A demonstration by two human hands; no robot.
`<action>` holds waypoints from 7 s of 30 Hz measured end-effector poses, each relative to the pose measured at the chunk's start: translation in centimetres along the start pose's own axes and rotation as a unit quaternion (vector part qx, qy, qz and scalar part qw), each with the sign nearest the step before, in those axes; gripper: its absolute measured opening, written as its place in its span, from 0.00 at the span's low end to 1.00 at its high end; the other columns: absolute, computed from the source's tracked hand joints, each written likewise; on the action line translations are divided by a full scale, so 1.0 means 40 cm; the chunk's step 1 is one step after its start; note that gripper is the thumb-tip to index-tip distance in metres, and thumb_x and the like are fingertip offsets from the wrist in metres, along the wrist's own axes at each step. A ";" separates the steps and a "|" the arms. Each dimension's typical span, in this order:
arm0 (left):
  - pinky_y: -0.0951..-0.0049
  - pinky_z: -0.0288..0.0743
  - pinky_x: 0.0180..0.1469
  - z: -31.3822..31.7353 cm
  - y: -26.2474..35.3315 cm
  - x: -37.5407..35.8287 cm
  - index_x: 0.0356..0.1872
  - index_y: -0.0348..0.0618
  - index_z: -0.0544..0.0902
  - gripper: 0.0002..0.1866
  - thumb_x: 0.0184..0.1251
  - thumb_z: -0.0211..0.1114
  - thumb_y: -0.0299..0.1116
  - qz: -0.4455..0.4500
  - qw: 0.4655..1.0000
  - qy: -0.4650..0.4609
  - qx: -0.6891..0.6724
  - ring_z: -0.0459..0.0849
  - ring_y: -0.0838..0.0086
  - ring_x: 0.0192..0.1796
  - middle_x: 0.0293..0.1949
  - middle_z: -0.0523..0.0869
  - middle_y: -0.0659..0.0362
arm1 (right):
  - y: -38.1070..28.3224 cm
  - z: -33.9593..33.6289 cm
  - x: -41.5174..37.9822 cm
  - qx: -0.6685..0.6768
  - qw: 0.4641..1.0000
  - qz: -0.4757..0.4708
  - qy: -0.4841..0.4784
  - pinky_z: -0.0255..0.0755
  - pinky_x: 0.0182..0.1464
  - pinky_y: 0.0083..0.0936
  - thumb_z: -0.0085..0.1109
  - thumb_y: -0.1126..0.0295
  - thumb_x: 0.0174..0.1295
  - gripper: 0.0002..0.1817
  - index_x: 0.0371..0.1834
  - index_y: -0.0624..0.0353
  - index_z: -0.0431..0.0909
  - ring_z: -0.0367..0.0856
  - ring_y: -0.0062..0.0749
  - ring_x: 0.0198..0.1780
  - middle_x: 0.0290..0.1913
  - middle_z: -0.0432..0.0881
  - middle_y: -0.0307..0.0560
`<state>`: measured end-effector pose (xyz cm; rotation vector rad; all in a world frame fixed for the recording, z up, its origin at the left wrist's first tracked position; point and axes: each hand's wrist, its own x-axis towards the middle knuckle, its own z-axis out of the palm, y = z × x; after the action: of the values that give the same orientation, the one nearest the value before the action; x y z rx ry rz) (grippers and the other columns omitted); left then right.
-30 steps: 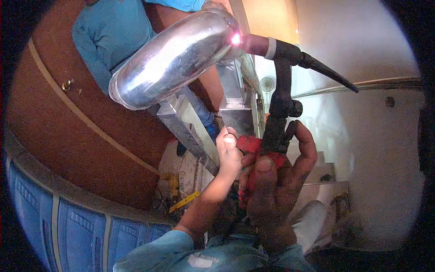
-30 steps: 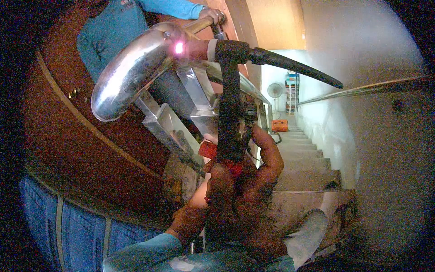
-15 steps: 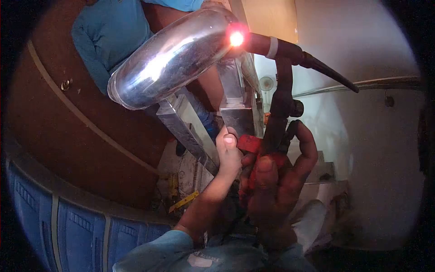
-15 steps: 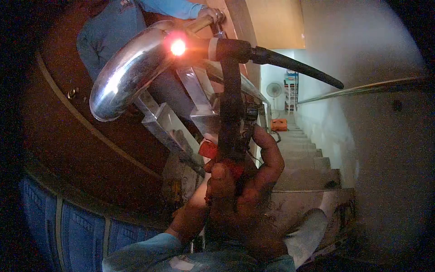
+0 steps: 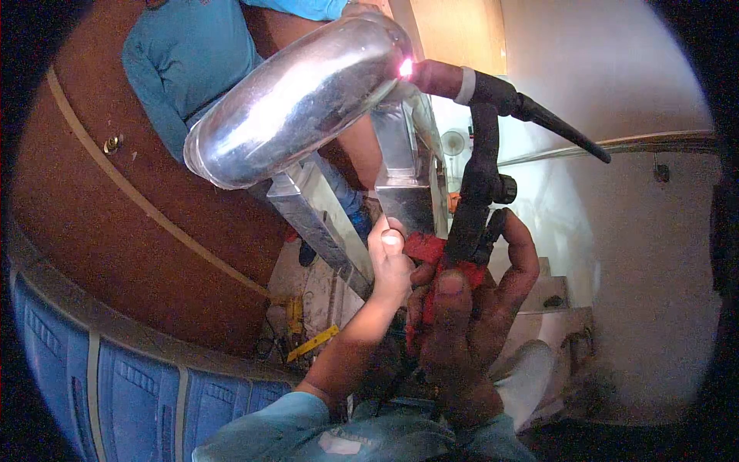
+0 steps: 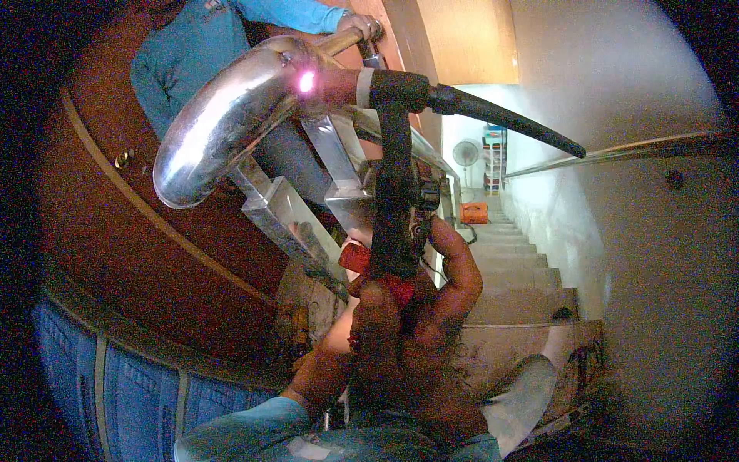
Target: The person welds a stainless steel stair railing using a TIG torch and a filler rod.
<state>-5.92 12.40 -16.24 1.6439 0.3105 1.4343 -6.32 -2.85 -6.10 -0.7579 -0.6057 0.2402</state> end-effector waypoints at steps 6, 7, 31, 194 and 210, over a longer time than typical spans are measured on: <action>0.74 0.57 0.34 -0.015 0.011 0.000 0.30 0.42 0.70 0.34 0.71 0.49 0.70 -0.026 1.000 -0.008 -0.005 0.64 0.80 0.32 0.28 0.67 0.68 | -0.022 0.011 -0.014 -0.007 1.000 0.016 -0.008 0.72 0.25 0.17 0.61 0.52 0.71 0.43 0.78 0.47 0.43 0.79 0.22 0.33 0.53 0.80 0.58; 0.74 0.58 0.34 -0.021 0.002 -0.004 0.30 0.42 0.70 0.34 0.71 0.49 0.69 -0.030 1.000 -0.008 0.003 0.64 0.80 0.32 0.28 0.67 0.68 | -0.024 0.013 -0.015 -0.004 1.000 0.014 -0.009 0.72 0.26 0.17 0.60 0.52 0.71 0.42 0.78 0.47 0.43 0.79 0.22 0.35 0.56 0.78 0.59; 0.74 0.57 0.34 -0.003 0.000 -0.008 0.29 0.42 0.69 0.36 0.71 0.48 0.72 -0.009 1.000 -0.007 -0.008 0.63 0.80 0.33 0.28 0.65 0.68 | 0.008 -0.004 -0.007 -0.004 1.000 -0.029 -0.005 0.67 0.22 0.17 0.61 0.51 0.71 0.42 0.78 0.49 0.44 0.74 0.19 0.21 0.33 0.83 0.47; 0.77 0.61 0.33 0.007 0.066 0.023 0.31 0.43 0.72 0.34 0.75 0.47 0.70 -0.028 0.997 0.057 -0.046 0.67 0.82 0.32 0.28 0.71 0.69 | -0.227 0.015 0.039 -0.119 0.987 0.097 -0.041 0.64 0.20 0.14 0.58 0.59 0.73 0.35 0.76 0.49 0.50 0.69 0.15 0.20 0.37 0.82 0.44; 0.77 0.68 0.35 0.058 0.051 -0.035 0.41 0.40 0.78 0.31 0.81 0.43 0.61 -0.098 0.977 0.145 -0.124 0.76 0.81 0.32 0.31 0.80 0.66 | -0.333 -0.173 0.252 -0.199 0.949 0.122 -0.210 0.55 0.20 0.09 0.62 0.62 0.66 0.33 0.74 0.49 0.63 0.63 0.09 0.19 0.29 0.76 0.34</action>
<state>-5.01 9.23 -15.43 1.1715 0.4278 1.4937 5.78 -12.08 3.68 -1.1903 -0.9827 0.5268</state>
